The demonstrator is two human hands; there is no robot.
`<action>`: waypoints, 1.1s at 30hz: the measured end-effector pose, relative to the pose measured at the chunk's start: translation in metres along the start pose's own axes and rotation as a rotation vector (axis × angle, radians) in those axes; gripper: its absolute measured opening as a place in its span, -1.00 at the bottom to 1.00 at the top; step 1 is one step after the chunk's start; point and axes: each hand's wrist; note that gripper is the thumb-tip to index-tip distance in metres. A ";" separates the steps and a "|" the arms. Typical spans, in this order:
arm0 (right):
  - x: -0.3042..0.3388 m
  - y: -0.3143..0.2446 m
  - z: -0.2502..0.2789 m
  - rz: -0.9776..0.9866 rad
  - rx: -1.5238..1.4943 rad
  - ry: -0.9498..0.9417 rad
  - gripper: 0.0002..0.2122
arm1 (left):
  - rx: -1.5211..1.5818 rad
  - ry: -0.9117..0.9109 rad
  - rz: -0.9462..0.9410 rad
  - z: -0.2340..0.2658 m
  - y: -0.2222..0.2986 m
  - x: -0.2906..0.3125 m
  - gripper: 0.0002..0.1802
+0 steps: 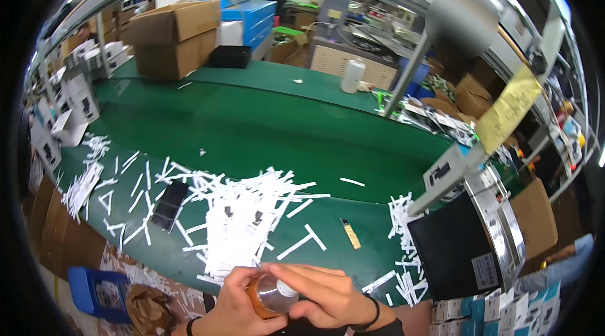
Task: Packing electronic components or devices into cardboard boxes and sealing them on an assembly line.
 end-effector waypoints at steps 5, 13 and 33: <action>0.002 -0.013 -0.001 -0.320 0.440 -0.141 -0.68 | 0.011 -0.002 0.026 0.007 -0.002 0.000 -0.13; 0.012 -0.011 -0.019 -0.299 0.034 0.207 -0.45 | 0.189 -0.034 -0.061 0.004 0.004 -0.006 -0.17; -0.013 -0.038 0.027 -0.076 -0.331 0.304 -0.27 | 0.190 0.046 -0.424 0.030 0.003 -0.025 -0.03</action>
Point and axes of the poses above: each hand's wrist, its own x-axis away from the middle knuckle, its own z-axis out of the back of the hand, y = z × x, and after that the axes turned 4 degrees about -z, right-handed
